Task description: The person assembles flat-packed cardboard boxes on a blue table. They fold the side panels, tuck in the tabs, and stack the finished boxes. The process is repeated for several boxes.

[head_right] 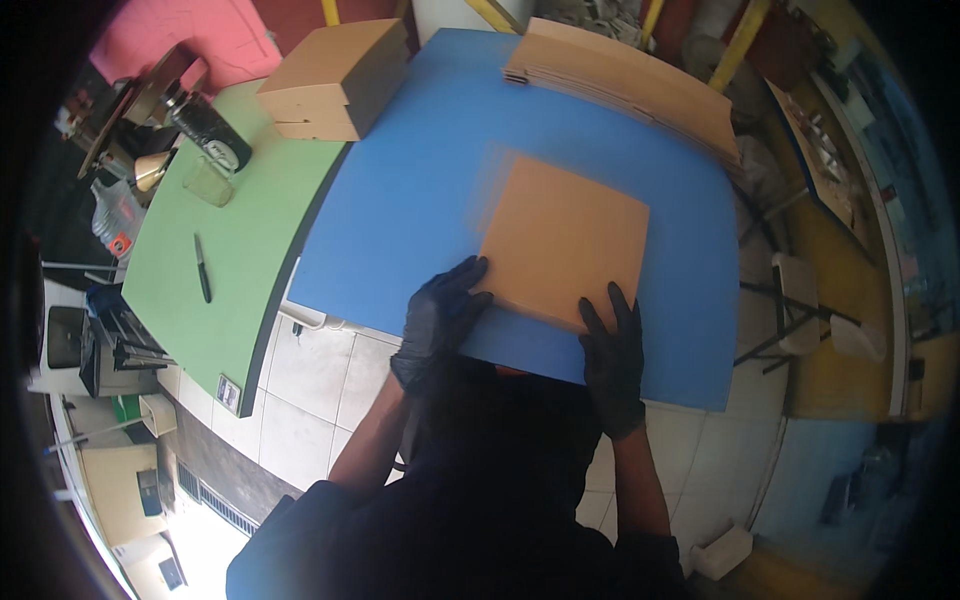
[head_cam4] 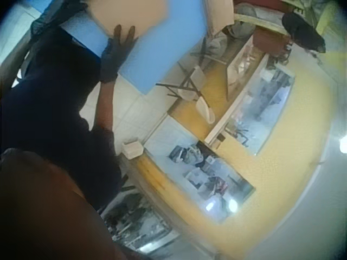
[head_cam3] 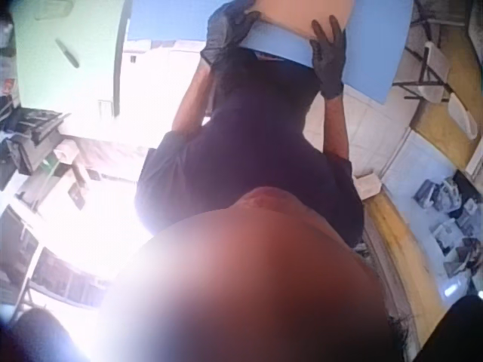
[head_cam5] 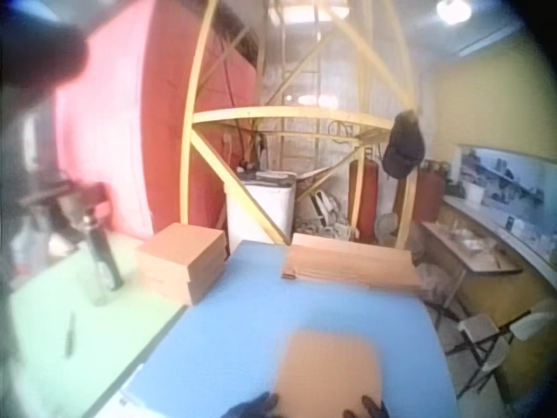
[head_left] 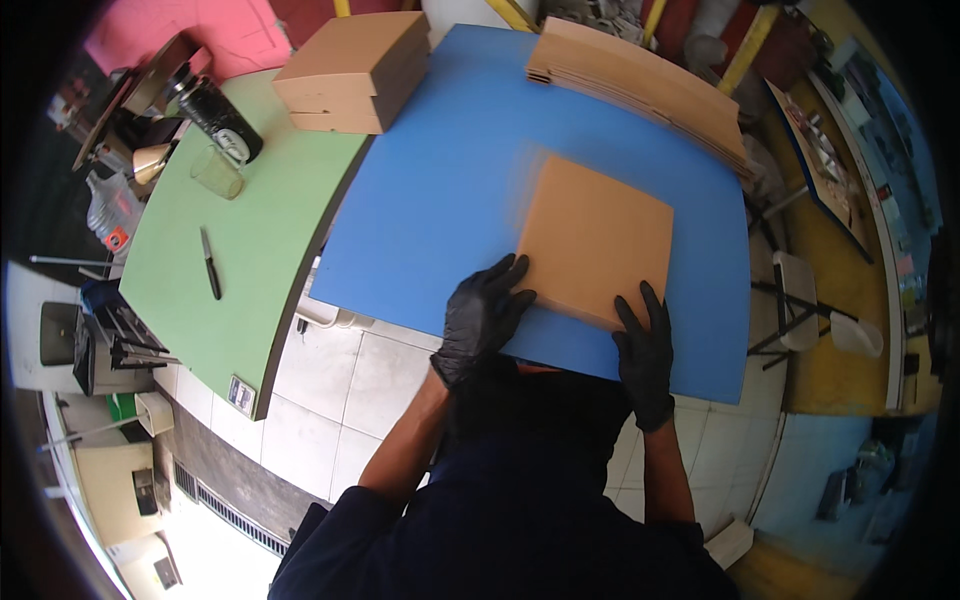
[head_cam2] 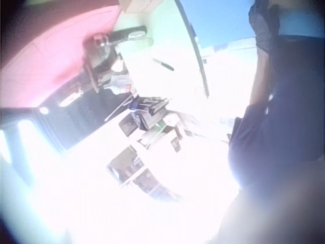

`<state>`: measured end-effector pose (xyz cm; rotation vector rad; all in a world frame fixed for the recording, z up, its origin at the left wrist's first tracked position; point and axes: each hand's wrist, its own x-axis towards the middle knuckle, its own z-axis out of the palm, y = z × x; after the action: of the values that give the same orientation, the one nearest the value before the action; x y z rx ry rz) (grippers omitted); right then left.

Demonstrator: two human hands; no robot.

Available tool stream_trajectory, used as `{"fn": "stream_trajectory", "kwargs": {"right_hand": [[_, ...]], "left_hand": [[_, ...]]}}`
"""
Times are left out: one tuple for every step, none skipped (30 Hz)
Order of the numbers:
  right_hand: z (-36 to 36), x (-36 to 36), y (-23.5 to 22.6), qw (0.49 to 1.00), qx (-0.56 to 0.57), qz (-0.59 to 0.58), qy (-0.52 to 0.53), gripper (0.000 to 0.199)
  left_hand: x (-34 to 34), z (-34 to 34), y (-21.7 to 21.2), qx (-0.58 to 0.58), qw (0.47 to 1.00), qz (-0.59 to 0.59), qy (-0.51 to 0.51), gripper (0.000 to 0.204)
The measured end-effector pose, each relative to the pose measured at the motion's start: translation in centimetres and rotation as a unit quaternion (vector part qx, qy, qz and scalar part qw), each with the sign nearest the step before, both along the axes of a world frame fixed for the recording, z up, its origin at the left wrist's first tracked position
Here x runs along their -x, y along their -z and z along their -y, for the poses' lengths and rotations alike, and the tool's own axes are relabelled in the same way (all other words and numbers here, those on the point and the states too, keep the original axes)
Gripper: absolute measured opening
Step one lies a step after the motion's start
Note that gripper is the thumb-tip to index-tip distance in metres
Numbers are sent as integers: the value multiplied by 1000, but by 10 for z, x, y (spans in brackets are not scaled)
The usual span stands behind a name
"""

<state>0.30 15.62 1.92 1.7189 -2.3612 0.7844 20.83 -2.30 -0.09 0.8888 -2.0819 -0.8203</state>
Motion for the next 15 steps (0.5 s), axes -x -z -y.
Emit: {"fn": "stream_trajectory", "kwargs": {"right_hand": [[2,-2,-3,998,28,63,-16,47],[6,-5,-6,990,57,131,-23,46],[11,-9,-9,977,114,179,-35,45],[16,-13,-12,957,172,232,-39,44],[25,-16,-17,929,232,281,-58,44],[36,-17,-23,931,229,274,-73,44],[48,-18,-31,931,233,264,-102,44],[60,-18,-41,929,236,253,-130,45],[73,-19,-52,924,249,242,-159,45],[91,-16,-66,939,229,156,-204,48],[111,-17,-78,948,222,74,-216,50],[130,-23,-88,949,219,4,-225,53],[154,-28,-98,954,192,-68,-220,55],[187,-31,-108,933,250,-76,-247,57],[220,-34,-118,915,291,-84,-266,58]], "left_hand": [[1,2,1,-23,1000,-16,-9,51],[3,2,2,-35,998,-48,-23,51],[4,4,3,-56,995,-74,-38,51],[2,4,3,-79,989,-104,-63,43],[1,7,1,-132,970,-193,-70,40],[-1,9,-3,-184,940,-279,-74,38],[-5,12,-10,-264,899,-340,-86,35],[-12,20,-19,-255,895,-351,-100,31],[-18,29,-29,-240,868,-424,-101,31],[-27,43,-42,-206,865,-447,-101,32],[-37,59,-54,-204,860,-453,-119,33],[-50,78,-67,-160,875,-444,-111,36],[-60,97,-78,-130,885,-430,-119,39],[-67,113,-87,-104,873,-465,-109,46],[-74,129,-92,-58,853,-511,-91,55]]}}
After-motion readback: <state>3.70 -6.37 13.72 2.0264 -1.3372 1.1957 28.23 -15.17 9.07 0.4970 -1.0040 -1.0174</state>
